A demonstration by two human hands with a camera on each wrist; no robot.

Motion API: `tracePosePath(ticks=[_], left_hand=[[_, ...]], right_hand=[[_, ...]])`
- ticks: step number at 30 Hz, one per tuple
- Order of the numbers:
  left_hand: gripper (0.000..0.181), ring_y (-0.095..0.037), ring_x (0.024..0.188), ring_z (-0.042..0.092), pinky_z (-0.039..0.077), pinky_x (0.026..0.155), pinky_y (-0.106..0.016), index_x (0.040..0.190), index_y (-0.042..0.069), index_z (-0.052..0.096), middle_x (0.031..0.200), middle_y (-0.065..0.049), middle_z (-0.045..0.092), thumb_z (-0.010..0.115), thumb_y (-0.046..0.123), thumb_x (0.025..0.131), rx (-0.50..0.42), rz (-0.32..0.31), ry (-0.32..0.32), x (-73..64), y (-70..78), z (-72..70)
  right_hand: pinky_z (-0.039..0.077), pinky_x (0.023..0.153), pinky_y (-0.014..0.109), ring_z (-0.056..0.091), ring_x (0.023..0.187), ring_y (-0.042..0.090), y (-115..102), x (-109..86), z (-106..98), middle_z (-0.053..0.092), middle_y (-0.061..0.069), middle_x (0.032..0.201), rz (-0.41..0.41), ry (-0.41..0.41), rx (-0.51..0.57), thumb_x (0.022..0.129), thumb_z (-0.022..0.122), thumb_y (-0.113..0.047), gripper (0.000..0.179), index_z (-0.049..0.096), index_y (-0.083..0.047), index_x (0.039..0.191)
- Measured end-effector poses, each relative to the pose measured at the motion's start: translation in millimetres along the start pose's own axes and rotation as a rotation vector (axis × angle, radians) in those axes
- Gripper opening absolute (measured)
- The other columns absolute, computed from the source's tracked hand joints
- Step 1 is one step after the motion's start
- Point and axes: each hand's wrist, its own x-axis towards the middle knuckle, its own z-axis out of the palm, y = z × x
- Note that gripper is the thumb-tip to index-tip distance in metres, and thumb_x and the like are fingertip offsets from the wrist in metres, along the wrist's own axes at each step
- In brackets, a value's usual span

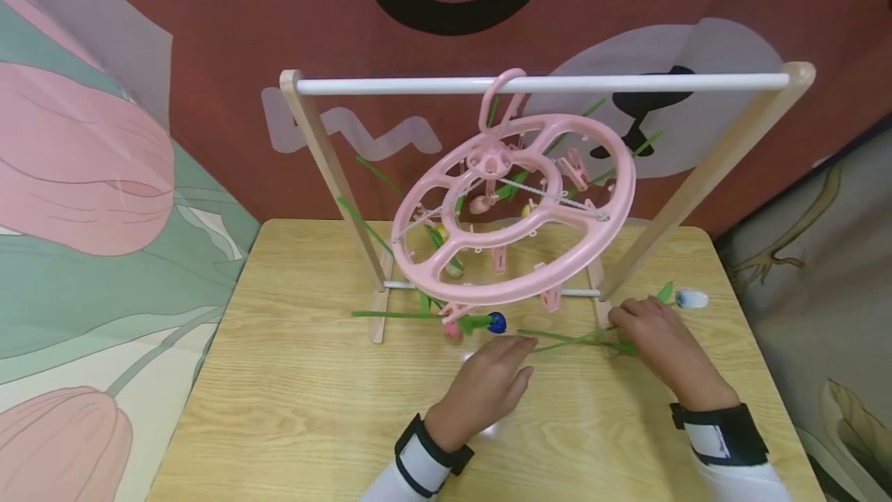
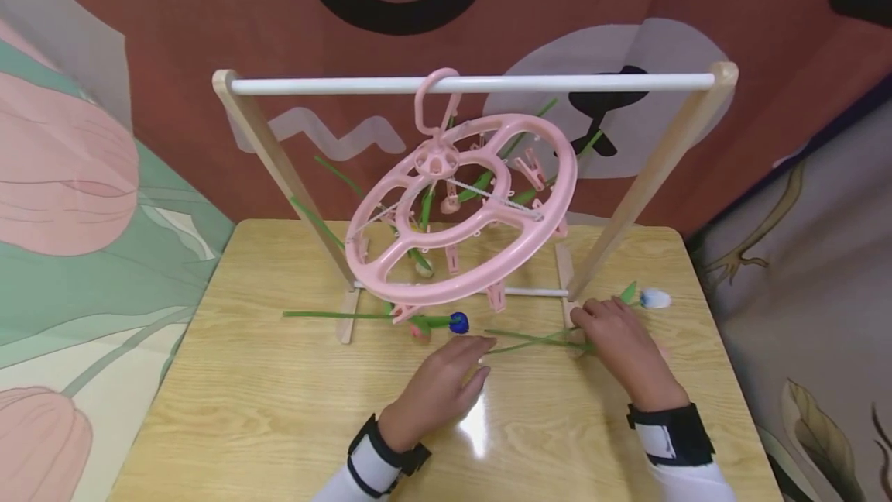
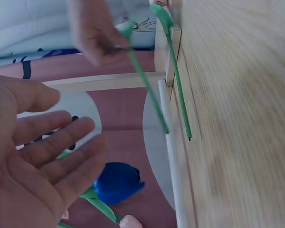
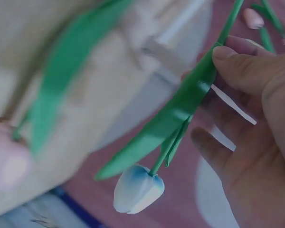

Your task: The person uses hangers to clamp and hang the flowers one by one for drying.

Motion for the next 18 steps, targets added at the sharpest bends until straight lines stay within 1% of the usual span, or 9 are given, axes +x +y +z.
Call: tracePosePath(ticks=[2, 4, 6, 9, 11, 13, 15, 18], left_hand=[[0.041, -0.018, 0.116, 0.058, 0.052, 0.101, -0.03, 0.129, 0.006, 0.059, 0.123, -0.006, 0.066, 0.065, 0.017, 0.09, 0.032, -0.001, -0.015, 1.3, 0.5, 2.6], [0.041, -0.019, 0.113, 0.059, 0.054, 0.098, -0.03, 0.128, 0.005, 0.06, 0.123, -0.007, 0.066, 0.066, 0.016, 0.089, 0.057, 0.002, -0.03, 2.4, 1.8, 4.3], [0.038, -0.018, 0.108, 0.062, 0.057, 0.093, -0.027, 0.127, 0.005, 0.061, 0.121, -0.007, 0.067, 0.065, 0.012, 0.09, 0.084, 0.008, -0.046, 3.7, 3.6, 5.3], [0.032, -0.016, 0.098, 0.065, 0.059, 0.083, -0.023, 0.122, 0.006, 0.065, 0.112, -0.005, 0.069, 0.065, 0.006, 0.09, 0.138, 0.015, -0.06, 4.2, 6.4, 5.1], [0.03, -0.014, 0.091, 0.065, 0.06, 0.076, -0.02, 0.116, 0.008, 0.069, 0.105, -0.004, 0.07, 0.065, 0.001, 0.087, 0.173, 0.014, -0.047, 3.7, 6.8, 4.0], [0.03, -0.013, 0.086, 0.065, 0.06, 0.072, -0.019, 0.11, 0.009, 0.072, 0.098, -0.003, 0.07, 0.068, -0.003, 0.083, 0.195, 0.005, -0.02, 2.4, 6.7, 1.5], [0.032, -0.013, 0.083, 0.065, 0.06, 0.07, -0.019, 0.104, 0.01, 0.074, 0.094, -0.002, 0.07, 0.069, -0.008, 0.078, 0.203, -0.004, 0.016, 1.0, 5.8, -2.0], [0.033, -0.014, 0.08, 0.066, 0.06, 0.068, -0.021, 0.097, 0.011, 0.075, 0.09, -0.002, 0.071, 0.066, -0.012, 0.076, 0.202, -0.015, 0.074, -1.3, 4.3, -8.8]], right_hand=[[0.054, 0.083, 0.055, 0.062, 0.087, 0.031, -10, 1.4, -11, 0.068, 0.012, 0.092, -0.027, 0.044, 0.011, 0.072, 0.076, 0.008, 0.031, 0.069, -0.009, 0.097], [0.056, 0.076, 0.051, 0.062, 0.085, 0.031, -21, 3.0, -20, 0.068, 0.012, 0.091, -0.071, 0.09, 0.004, 0.07, 0.076, 0.011, 0.033, 0.069, -0.009, 0.096], [0.057, 0.072, 0.049, 0.063, 0.085, 0.03, -32, 4.3, -26, 0.067, 0.011, 0.09, -0.114, 0.126, -0.013, 0.069, 0.075, 0.013, 0.035, 0.068, -0.009, 0.095], [0.057, 0.071, 0.049, 0.063, 0.086, 0.031, -46, 5.7, -33, 0.067, 0.011, 0.092, -0.157, 0.157, -0.026, 0.068, 0.076, 0.013, 0.036, 0.068, -0.009, 0.096], [0.057, 0.071, 0.049, 0.062, 0.085, 0.031, -53, 6.8, -36, 0.066, 0.011, 0.092, -0.18, 0.173, -0.028, 0.068, 0.076, 0.013, 0.037, 0.068, -0.009, 0.096], [0.057, 0.071, 0.05, 0.062, 0.085, 0.031, -59, 7.9, -39, 0.066, 0.011, 0.092, -0.2, 0.192, -0.018, 0.067, 0.076, 0.014, 0.038, 0.068, -0.009, 0.096], [0.057, 0.072, 0.049, 0.062, 0.085, 0.031, -63, 8.7, -40, 0.066, 0.011, 0.092, -0.218, 0.21, -0.006, 0.066, 0.077, 0.014, 0.039, 0.067, -0.008, 0.097], [0.057, 0.073, 0.048, 0.063, 0.087, 0.03, -67, 9.6, -43, 0.067, 0.01, 0.093, -0.236, 0.222, 0.013, 0.066, 0.077, 0.012, 0.039, 0.068, -0.007, 0.099]])
